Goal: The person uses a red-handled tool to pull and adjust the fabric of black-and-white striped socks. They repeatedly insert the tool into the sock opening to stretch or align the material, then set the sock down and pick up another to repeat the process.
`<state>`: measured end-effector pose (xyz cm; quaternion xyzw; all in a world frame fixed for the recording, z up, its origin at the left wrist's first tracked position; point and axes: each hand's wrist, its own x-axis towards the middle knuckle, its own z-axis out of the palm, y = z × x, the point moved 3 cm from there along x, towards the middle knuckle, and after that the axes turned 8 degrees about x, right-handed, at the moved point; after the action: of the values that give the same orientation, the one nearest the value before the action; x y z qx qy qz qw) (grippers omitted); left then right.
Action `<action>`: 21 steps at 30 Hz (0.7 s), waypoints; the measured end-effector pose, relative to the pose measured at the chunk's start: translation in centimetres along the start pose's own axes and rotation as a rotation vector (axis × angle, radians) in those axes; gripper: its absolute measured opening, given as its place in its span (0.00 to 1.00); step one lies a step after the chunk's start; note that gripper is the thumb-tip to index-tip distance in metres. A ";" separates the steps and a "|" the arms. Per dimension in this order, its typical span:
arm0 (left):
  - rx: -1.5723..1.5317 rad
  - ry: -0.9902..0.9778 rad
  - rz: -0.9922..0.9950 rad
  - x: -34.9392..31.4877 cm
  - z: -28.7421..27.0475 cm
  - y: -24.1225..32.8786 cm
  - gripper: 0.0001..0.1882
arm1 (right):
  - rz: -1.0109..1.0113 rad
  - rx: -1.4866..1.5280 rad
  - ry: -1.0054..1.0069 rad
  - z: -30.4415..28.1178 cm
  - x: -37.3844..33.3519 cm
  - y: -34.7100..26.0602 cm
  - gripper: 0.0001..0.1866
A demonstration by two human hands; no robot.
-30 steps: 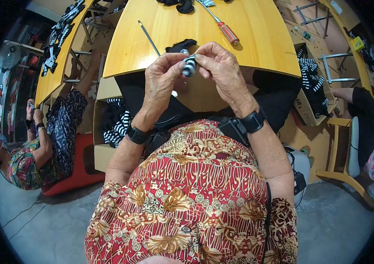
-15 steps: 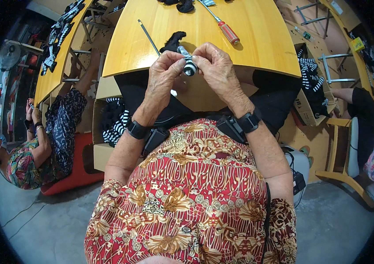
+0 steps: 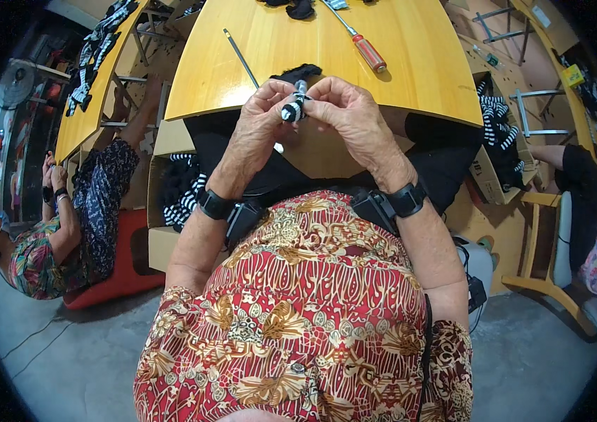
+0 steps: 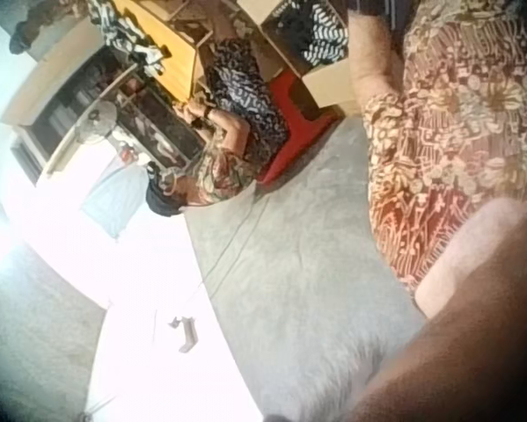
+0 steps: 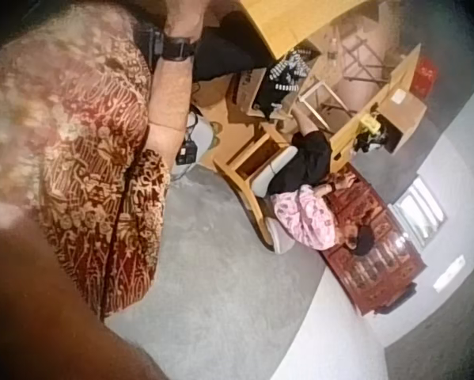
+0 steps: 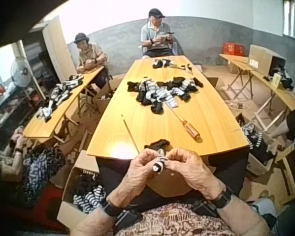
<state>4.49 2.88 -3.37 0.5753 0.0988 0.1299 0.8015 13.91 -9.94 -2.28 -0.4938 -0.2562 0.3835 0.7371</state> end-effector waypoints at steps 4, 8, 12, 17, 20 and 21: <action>0.345 0.169 0.136 0.2 0.2 0.0 0.04 | -0.137 -0.217 0.108 0.0 0.1 -0.1 0.03; 0.414 0.214 0.180 0.5 0.7 -0.3 0.04 | -0.141 0.032 0.183 -0.4 0.8 0.9 0.02; 0.472 0.218 0.184 0.6 0.6 -0.5 0.04 | -0.125 0.039 0.232 -0.2 0.8 0.7 0.03; 0.365 0.210 0.154 1.1 0.4 -1.1 0.03 | -0.100 0.092 0.179 -0.2 0.9 0.8 0.03; 0.280 0.227 0.105 1.0 0.2 -1.2 0.02 | -0.106 0.007 0.151 -0.1 1.0 0.6 0.03; 0.252 0.230 0.100 0.9 0.2 -1.3 0.02 | -0.132 -0.088 0.150 -0.1 1.0 0.5 0.03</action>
<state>5.56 2.57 -4.58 0.6566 0.1768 0.2212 0.6991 14.43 -9.08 -2.80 -0.5350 -0.2489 0.2846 0.7556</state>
